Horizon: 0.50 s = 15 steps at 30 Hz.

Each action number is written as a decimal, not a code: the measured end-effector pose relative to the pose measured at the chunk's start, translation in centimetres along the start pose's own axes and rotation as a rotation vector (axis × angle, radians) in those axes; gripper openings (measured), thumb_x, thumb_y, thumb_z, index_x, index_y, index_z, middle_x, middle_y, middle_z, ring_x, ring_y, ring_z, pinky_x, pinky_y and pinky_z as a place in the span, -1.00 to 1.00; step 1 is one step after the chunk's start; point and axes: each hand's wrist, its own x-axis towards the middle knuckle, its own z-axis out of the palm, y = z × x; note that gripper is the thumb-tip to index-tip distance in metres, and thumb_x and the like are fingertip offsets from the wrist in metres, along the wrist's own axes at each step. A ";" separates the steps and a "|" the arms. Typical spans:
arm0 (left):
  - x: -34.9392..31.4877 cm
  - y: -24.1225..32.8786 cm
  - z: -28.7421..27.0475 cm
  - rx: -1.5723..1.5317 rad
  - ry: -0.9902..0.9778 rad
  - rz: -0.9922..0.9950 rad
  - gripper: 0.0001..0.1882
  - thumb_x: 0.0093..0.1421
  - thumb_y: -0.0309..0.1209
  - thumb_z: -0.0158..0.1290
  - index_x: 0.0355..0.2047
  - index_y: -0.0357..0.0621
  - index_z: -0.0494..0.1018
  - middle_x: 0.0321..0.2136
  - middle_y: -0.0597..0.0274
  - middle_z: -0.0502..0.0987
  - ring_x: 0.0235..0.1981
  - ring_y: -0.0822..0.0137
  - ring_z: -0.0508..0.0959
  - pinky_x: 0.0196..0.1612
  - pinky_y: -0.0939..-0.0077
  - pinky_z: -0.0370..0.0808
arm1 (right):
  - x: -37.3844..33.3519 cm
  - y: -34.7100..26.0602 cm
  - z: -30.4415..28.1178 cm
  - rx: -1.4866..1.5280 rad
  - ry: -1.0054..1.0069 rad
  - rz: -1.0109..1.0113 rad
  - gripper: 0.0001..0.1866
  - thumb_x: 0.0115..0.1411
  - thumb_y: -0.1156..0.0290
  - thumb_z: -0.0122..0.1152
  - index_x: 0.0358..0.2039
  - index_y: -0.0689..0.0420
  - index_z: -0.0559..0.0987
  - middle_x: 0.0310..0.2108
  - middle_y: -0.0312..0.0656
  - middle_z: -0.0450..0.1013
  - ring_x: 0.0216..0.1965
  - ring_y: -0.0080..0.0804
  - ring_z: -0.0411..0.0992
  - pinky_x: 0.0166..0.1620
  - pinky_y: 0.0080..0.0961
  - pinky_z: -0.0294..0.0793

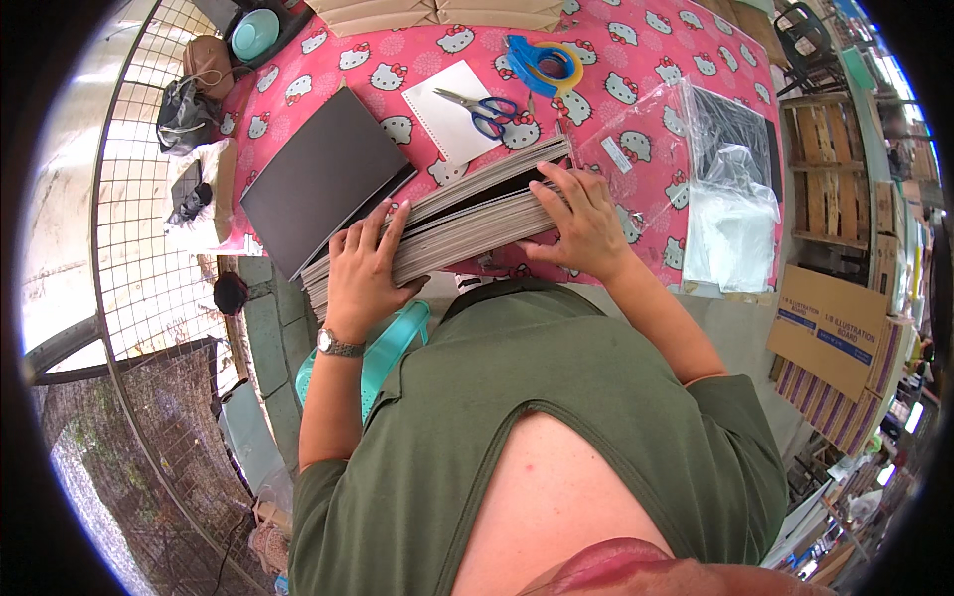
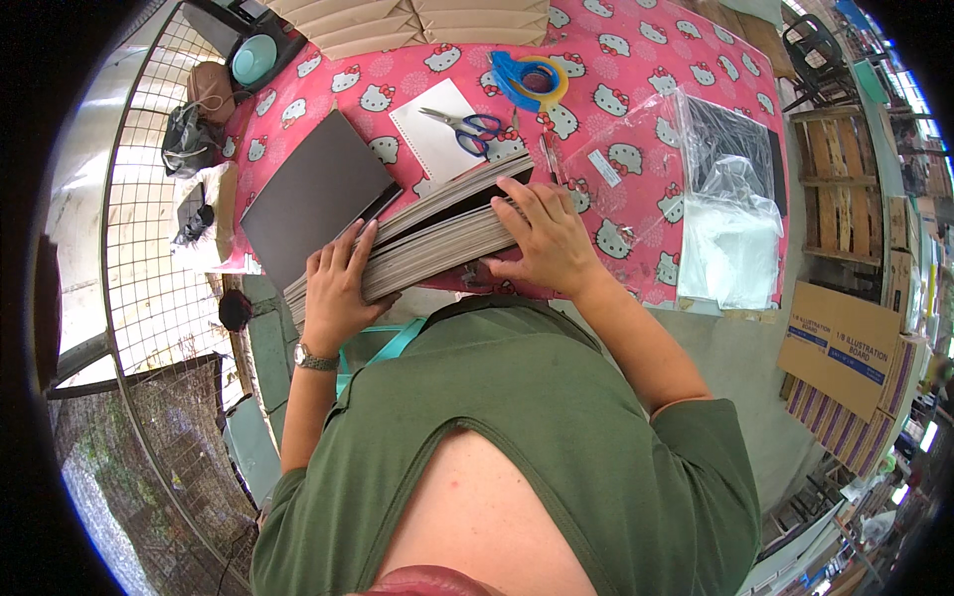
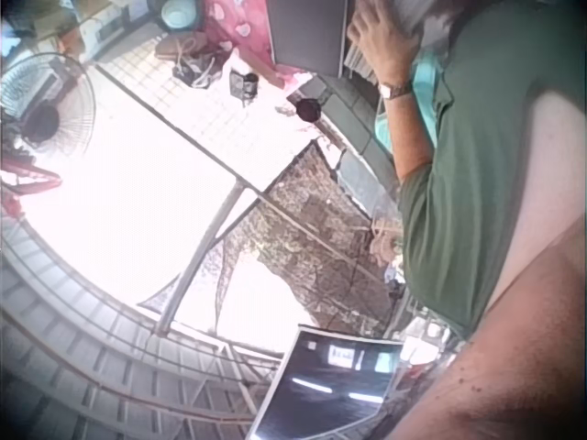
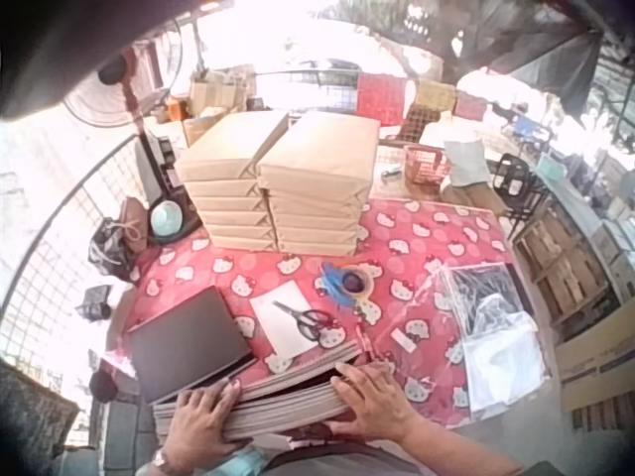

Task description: The person sorts through a stack of black illustration boards, uses scissors to cut a white cord from a plastic bag, ties the cord around a stack of boards, and carries the bundle to a storage area to place it with others.

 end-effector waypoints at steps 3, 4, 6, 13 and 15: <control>0.0 0.0 -0.1 -0.003 0.003 0.001 0.05 -0.27 -0.09 0.33 0.28 0.06 0.14 0.16 0.18 0.29 0.04 0.12 0.36 0.12 0.20 0.23 | 0.1 -0.1 0.0 0.000 -0.013 0.010 -0.26 -0.30 0.04 0.44 -0.07 0.11 0.47 0.05 -0.21 0.30 0.00 -0.19 0.25 0.06 -0.23 0.25; 0.0 0.1 -0.1 -0.005 0.004 0.001 0.05 -0.26 -0.09 0.33 0.28 0.06 0.14 0.16 0.18 0.29 0.04 0.12 0.36 0.12 0.20 0.23 | 0.1 -0.1 0.0 0.001 -0.020 0.013 -0.27 -0.30 0.05 0.44 -0.08 0.11 0.47 0.06 -0.22 0.30 0.00 -0.19 0.25 0.06 -0.22 0.25; 0.0 0.1 -0.2 -0.010 0.008 0.003 0.05 -0.27 -0.09 0.33 0.28 0.06 0.14 0.16 0.18 0.29 0.04 0.12 0.36 0.12 0.20 0.23 | -0.1 0.0 0.1 0.001 -0.025 0.015 -0.26 -0.31 0.05 0.44 -0.08 0.10 0.46 0.03 -0.21 0.30 -0.01 -0.18 0.25 0.05 -0.22 0.25; 0.0 0.1 -0.2 -0.012 -0.006 -0.002 0.05 -0.27 -0.10 0.34 0.28 0.06 0.14 0.17 0.17 0.28 0.04 0.13 0.36 0.12 0.20 0.23 | -0.4 0.4 0.5 0.014 0.046 -0.025 -0.22 -0.36 0.04 0.47 -0.08 0.08 0.44 -0.10 -0.18 0.29 -0.04 -0.19 0.26 0.03 -0.22 0.26; 0.0 0.2 -0.2 -0.011 -0.007 -0.002 0.05 -0.27 -0.10 0.34 0.28 0.06 0.13 0.17 0.18 0.28 0.04 0.13 0.36 0.12 0.20 0.23 | -0.3 0.2 0.4 0.028 0.047 -0.010 -0.17 -0.35 0.04 0.47 -0.01 0.08 0.43 -0.10 -0.18 0.28 -0.06 -0.20 0.26 0.03 -0.22 0.26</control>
